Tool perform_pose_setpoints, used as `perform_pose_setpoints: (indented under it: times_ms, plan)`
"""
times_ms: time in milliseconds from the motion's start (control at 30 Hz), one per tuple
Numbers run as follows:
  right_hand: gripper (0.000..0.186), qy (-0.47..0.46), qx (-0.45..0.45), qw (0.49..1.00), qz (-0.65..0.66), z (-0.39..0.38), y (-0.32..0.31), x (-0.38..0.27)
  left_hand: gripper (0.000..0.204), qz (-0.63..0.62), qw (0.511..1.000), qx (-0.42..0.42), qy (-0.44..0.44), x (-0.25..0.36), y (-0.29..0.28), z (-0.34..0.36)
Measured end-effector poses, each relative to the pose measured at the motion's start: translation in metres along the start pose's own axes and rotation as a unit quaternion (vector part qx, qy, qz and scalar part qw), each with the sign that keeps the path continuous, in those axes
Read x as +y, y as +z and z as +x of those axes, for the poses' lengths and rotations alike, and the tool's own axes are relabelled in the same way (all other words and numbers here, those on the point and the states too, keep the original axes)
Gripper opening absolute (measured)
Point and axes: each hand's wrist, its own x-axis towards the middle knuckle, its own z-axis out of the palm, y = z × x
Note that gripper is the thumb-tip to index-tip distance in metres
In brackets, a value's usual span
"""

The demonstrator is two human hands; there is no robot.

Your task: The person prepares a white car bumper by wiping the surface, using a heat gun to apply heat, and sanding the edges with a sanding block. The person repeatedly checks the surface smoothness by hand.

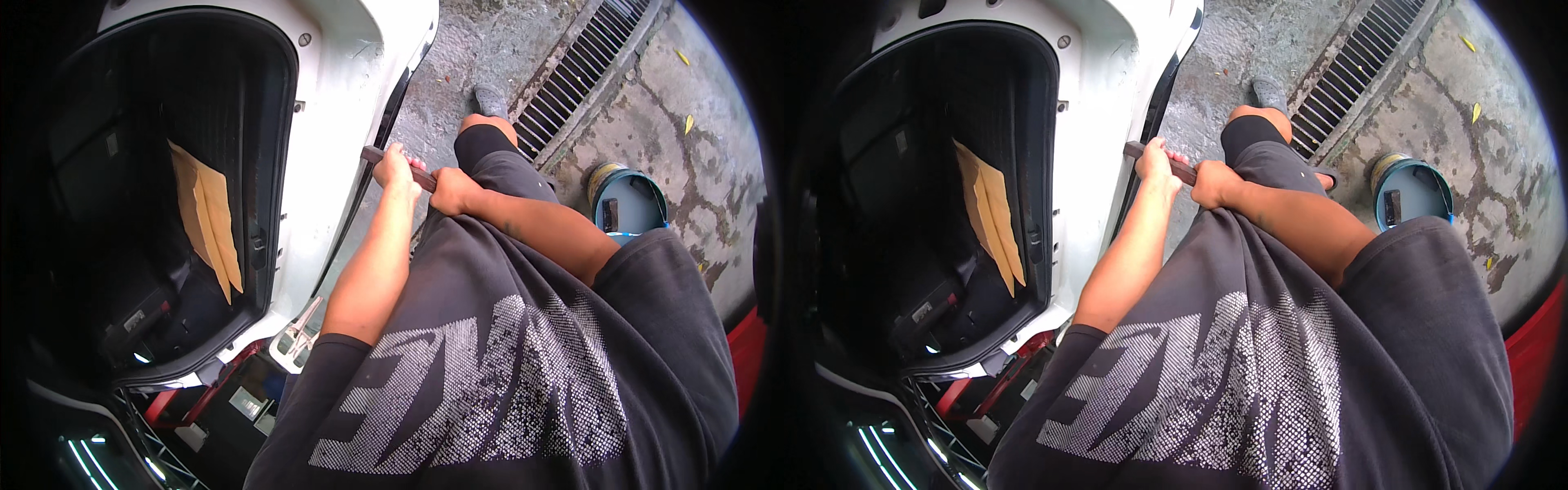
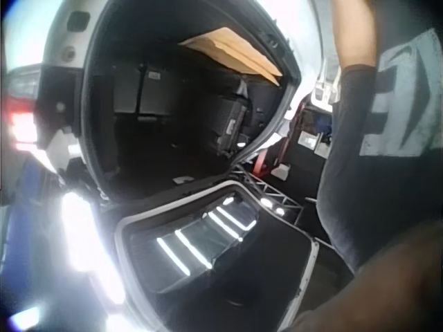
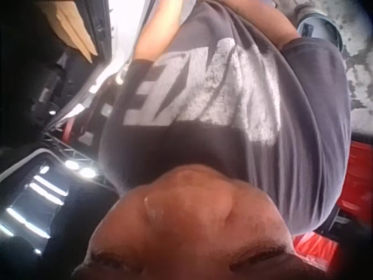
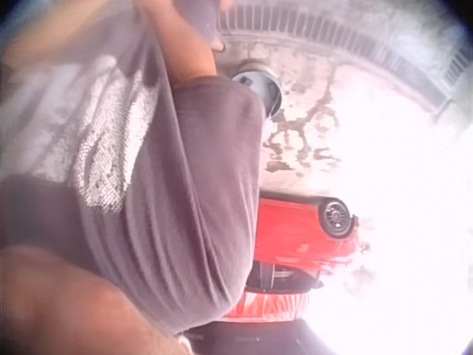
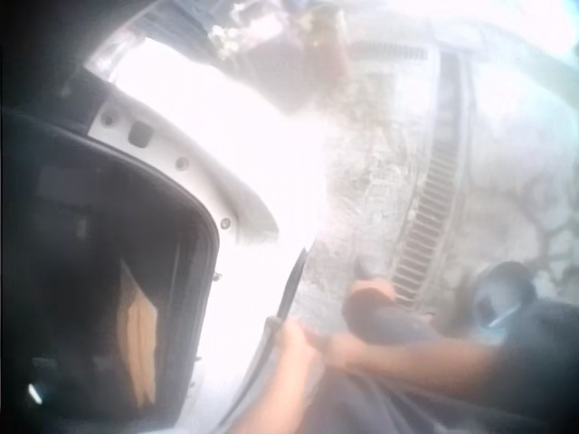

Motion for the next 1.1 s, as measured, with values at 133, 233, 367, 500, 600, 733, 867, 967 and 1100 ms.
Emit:
perform_pose_setpoints:
  times_ms: [133,233,367,500,600,733,867,967,1100]
  plan:
    - [0.040,-0.022,0.022,1.000,-0.001,-0.007,-0.015,0.009,0.062,0.284,0.946,-0.157,0.021,0.025,-0.068,-0.021]
    - [0.054,0.071,0.099,0.990,0.072,-0.019,-0.004,0.039,0.040,0.486,0.811,-0.046,0.321,0.030,-0.145,-0.009]
    - [0.070,0.161,0.106,0.947,0.256,-0.032,-0.011,0.084,0.031,0.556,0.597,0.118,0.566,0.058,-0.167,-0.017]
    - [0.072,0.173,0.093,0.936,0.294,-0.066,-0.011,0.086,0.061,0.583,0.512,0.090,0.625,0.071,-0.130,-0.018]
    - [0.068,0.145,0.095,0.951,0.255,-0.078,-0.002,0.096,0.076,0.610,0.525,0.064,0.590,0.069,-0.123,0.007]
    - [0.065,0.155,0.106,0.948,0.256,-0.090,-0.013,0.100,0.079,0.623,0.550,0.034,0.555,0.076,-0.118,0.006]
    - [0.064,0.167,0.123,0.940,0.270,-0.092,-0.022,0.095,0.079,0.625,0.551,0.035,0.552,0.074,-0.117,0.017]
    - [0.063,0.135,0.120,0.953,0.242,-0.096,-0.026,0.081,0.078,0.652,0.537,0.038,0.533,0.077,-0.122,0.020]
    - [0.059,0.116,0.131,0.971,0.166,-0.080,-0.015,0.080,0.080,0.739,0.470,0.042,0.481,0.091,-0.098,0.001]
